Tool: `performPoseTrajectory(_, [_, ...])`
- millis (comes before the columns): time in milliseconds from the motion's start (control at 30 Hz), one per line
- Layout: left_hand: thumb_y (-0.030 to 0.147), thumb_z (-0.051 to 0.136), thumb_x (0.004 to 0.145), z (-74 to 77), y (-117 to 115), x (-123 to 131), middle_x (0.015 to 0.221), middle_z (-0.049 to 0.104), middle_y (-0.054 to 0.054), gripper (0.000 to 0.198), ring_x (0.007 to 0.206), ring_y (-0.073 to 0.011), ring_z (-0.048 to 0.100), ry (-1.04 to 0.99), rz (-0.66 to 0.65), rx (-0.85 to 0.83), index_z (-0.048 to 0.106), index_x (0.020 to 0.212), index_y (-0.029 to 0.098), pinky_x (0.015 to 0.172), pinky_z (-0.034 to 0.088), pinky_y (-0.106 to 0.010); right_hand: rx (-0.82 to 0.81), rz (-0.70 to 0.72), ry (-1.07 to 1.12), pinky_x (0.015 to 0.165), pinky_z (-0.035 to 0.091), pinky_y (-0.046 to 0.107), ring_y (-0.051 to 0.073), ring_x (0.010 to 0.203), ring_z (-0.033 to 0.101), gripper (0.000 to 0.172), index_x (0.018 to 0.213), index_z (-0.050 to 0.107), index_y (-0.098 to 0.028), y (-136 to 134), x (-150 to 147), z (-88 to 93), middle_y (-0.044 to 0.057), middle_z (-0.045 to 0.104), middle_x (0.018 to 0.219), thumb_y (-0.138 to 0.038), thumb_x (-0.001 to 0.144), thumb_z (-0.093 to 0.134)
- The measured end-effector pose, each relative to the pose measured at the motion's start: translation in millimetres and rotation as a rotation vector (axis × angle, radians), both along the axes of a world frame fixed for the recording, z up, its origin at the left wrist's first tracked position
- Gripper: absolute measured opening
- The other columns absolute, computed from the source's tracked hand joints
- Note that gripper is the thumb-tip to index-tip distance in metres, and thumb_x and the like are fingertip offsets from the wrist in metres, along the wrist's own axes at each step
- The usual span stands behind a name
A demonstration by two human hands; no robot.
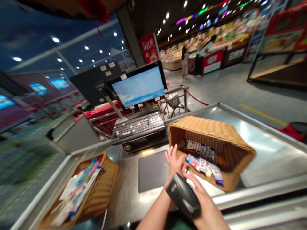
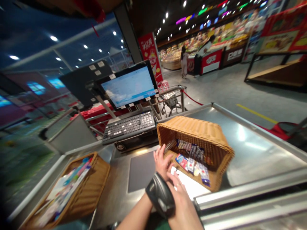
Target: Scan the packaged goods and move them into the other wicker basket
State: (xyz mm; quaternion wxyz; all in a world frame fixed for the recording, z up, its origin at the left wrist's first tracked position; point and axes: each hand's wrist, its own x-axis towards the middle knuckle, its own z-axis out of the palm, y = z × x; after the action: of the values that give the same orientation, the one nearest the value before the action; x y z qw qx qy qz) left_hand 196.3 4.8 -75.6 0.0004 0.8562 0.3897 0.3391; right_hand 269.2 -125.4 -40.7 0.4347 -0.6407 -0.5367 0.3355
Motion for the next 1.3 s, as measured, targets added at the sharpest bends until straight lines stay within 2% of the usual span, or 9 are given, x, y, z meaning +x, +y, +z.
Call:
performPoseTrajectory(167, [0.035,0.064,0.079,-1.3,5.2,12.7,0.149,0.035,-0.011,0.028,0.138,-0.0317,0.026,0.022,-0.057,-0.067,0.067,0.106,0.03,0.107,0.026,-0.065,-0.038,-0.016,-0.059,0.108,0.039,0.048,0.035,0.139,0.035,0.043,0.104,0.071,-0.026,-0.9,-2.3,-4.1,0.005,0.054,0.141,-0.026,0.061,0.067])
performPoseTrajectory(333, [0.035,0.064,0.079,-4.6,10.6,25.0,0.149,0.034,-0.012,0.031,0.14,-0.0322,0.023,0.145,-0.101,-0.167,0.066,0.109,0.028,0.109,0.024,-0.064,-0.037,-0.024,-0.072,0.109,0.039,0.048,0.035,0.139,0.035,0.046,0.106,0.071,-0.025,0.7,-0.9,-5.0,0.005,0.051,0.143,-0.023,0.061,0.067])
performPoseTrajectory(467, [0.033,0.065,0.078,-8.7,19.0,37.6,0.144,0.038,-0.013,0.036,0.14,-0.0332,0.024,0.304,-0.112,-0.254,0.064,0.113,0.028,0.111,0.023,-0.064,-0.036,-0.018,-0.064,0.108,0.041,0.046,0.032,0.139,0.037,0.049,0.113,0.068,-0.027,-5.3,3.3,10.0,0.005,0.051,0.144,-0.021,0.064,0.064])
performPoseTrajectory(600, [0.027,0.051,0.087,-12.8,29.1,50.6,0.13,0.049,-0.013,0.031,0.134,-0.0315,0.032,0.523,-0.157,-0.277,0.062,0.115,0.025,0.111,0.024,-0.063,-0.039,0.019,-0.084,0.107,0.042,0.044,0.029,0.139,0.038,0.044,0.115,0.066,-0.022,-12.9,6.7,33.2,0.01,0.048,0.146,-0.019,0.073,0.053])
performPoseTrajectory(767, [0.026,0.047,0.088,-16.4,38.0,56.1,0.119,0.054,-0.012,0.028,0.128,-0.031,0.038,0.581,-0.177,-0.279,0.062,0.111,0.023,0.109,0.023,-0.066,-0.06,0.053,-0.115,0.108,0.042,0.043,0.028,0.14,0.035,0.043,0.115,0.066,-0.019,-13.5,7.3,43.4,0.012,0.048,0.145,-0.02,0.074,0.054])
performPoseTrajectory(900, [0.025,0.048,0.087,-17.6,37.5,54.3,0.118,0.055,-0.012,0.028,0.126,-0.0297,0.04,0.577,-0.161,-0.272,0.057,0.113,0.019,0.109,0.026,-0.064,-0.052,0.031,-0.083,0.11,0.04,0.043,0.027,0.14,0.035,0.042,0.115,0.066,-0.021,-12.7,6.6,41.5,0.01,0.049,0.145,-0.02,0.075,0.053])
performPoseTrajectory(1067, [0.016,0.037,0.089,-19.0,31.4,41.1,0.133,0.049,-0.012,0.03,0.136,-0.0274,0.031,0.536,-0.176,-0.25,0.056,0.113,0.02,0.111,0.023,-0.064,-0.049,0.034,-0.016,0.109,0.04,0.043,0.028,0.14,0.035,0.044,0.115,0.066,-0.024,-13.7,8.0,43.4,0.006,0.05,0.145,-0.02,0.071,0.059])
performPoseTrajectory(1167, [0.022,0.045,0.088,-20.9,29.4,26.2,0.143,0.044,-0.01,0.023,0.14,-0.0284,0.024,0.464,-0.26,-0.276,0.062,0.104,0.022,0.11,0.016,-0.068,-0.027,0.05,-0.041,0.11,0.039,0.044,0.03,0.141,0.034,0.043,0.115,0.066,-0.021,-14.9,7.0,47.5,0.01,0.05,0.145,-0.021,0.073,0.058])
performPoseTrajectory(1300, [0.031,0.055,0.083,-21.7,28.6,6.0,0.146,0.042,-0.005,0.016,0.141,-0.0299,0.02,0.436,-0.327,-0.401,0.067,0.09,0.024,0.11,0.012,-0.068,-0.007,0.084,-0.104,0.114,0.033,0.045,0.029,0.14,0.036,0.041,0.117,0.063,-0.016,-16.3,2.3,55.2,0.015,0.046,0.146,-0.023,0.077,0.056])
